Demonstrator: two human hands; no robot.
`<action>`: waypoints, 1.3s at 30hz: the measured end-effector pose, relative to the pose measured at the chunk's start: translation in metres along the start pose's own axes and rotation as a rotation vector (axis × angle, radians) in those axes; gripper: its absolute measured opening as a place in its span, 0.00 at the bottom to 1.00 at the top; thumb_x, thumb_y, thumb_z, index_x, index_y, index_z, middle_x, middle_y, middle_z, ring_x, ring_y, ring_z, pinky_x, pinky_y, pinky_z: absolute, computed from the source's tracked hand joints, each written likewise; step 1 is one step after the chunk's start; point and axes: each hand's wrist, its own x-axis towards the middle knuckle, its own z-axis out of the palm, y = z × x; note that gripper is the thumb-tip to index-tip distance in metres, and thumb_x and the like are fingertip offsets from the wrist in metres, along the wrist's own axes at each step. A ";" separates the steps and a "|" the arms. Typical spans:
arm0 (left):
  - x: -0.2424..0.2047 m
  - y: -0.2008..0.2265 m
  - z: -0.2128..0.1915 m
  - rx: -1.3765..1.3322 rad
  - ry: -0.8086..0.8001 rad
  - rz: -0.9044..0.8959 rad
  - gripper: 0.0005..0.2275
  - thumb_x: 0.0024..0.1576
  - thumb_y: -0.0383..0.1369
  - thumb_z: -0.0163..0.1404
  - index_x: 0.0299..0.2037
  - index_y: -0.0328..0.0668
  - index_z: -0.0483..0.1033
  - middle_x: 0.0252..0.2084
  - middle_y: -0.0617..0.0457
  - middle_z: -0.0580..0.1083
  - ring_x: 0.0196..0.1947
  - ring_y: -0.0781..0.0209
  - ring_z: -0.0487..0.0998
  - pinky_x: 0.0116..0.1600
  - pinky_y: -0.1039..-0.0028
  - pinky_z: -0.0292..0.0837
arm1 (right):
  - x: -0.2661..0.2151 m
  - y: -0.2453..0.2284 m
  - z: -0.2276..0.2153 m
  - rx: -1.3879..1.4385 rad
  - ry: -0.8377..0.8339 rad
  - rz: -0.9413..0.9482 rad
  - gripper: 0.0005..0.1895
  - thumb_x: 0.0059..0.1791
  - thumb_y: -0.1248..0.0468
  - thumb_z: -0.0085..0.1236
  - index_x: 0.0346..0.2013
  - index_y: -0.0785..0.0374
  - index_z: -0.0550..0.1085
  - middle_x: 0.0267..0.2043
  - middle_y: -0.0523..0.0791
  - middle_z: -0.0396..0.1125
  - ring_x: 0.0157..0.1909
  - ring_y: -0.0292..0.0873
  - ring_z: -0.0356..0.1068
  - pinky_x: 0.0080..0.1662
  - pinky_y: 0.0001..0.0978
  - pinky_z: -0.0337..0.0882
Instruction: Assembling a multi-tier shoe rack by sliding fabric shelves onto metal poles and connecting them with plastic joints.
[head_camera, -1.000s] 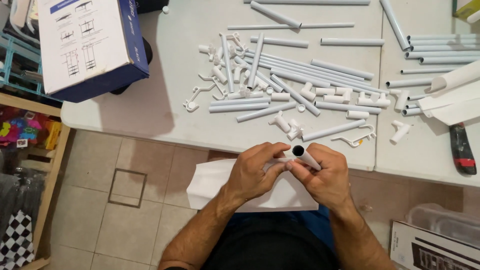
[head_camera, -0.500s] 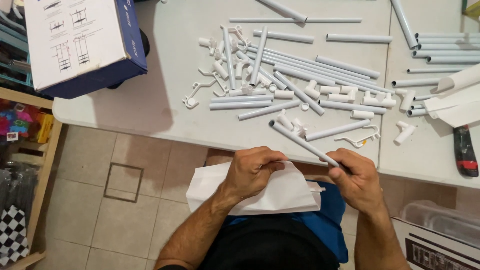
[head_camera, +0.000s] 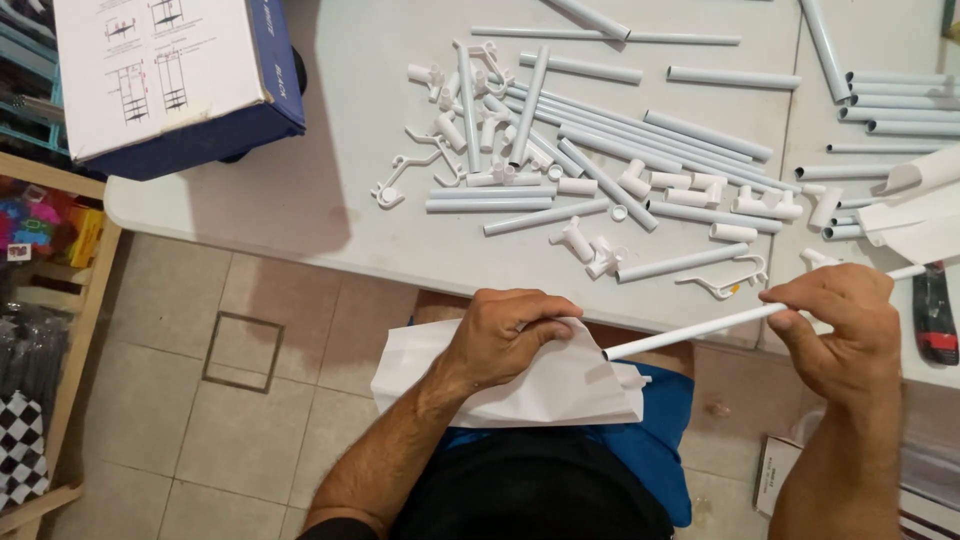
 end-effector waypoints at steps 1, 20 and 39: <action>0.000 0.000 0.000 -0.004 -0.010 0.002 0.05 0.60 0.25 0.57 0.45 0.36 0.80 0.38 0.50 0.82 0.36 0.62 0.84 0.43 0.78 0.83 | 0.002 0.001 0.001 -0.020 0.011 0.008 0.16 0.52 0.53 0.56 0.35 0.62 0.81 0.35 0.45 0.74 0.41 0.45 0.70 0.53 0.40 0.63; 0.000 0.011 -0.008 0.007 -0.143 0.006 0.07 0.60 0.28 0.57 0.46 0.39 0.81 0.39 0.55 0.82 0.36 0.65 0.84 0.44 0.79 0.82 | 0.053 0.002 0.003 0.058 -0.038 -0.187 0.12 0.51 0.56 0.58 0.33 0.62 0.80 0.30 0.42 0.73 0.35 0.42 0.72 0.47 0.37 0.63; 0.006 0.010 -0.009 -0.032 -0.291 0.003 0.09 0.60 0.30 0.57 0.50 0.42 0.80 0.40 0.54 0.82 0.36 0.64 0.83 0.41 0.77 0.79 | 0.043 0.018 -0.002 -0.031 -0.006 -0.195 0.10 0.51 0.54 0.60 0.35 0.56 0.81 0.33 0.39 0.72 0.37 0.39 0.68 0.56 0.39 0.56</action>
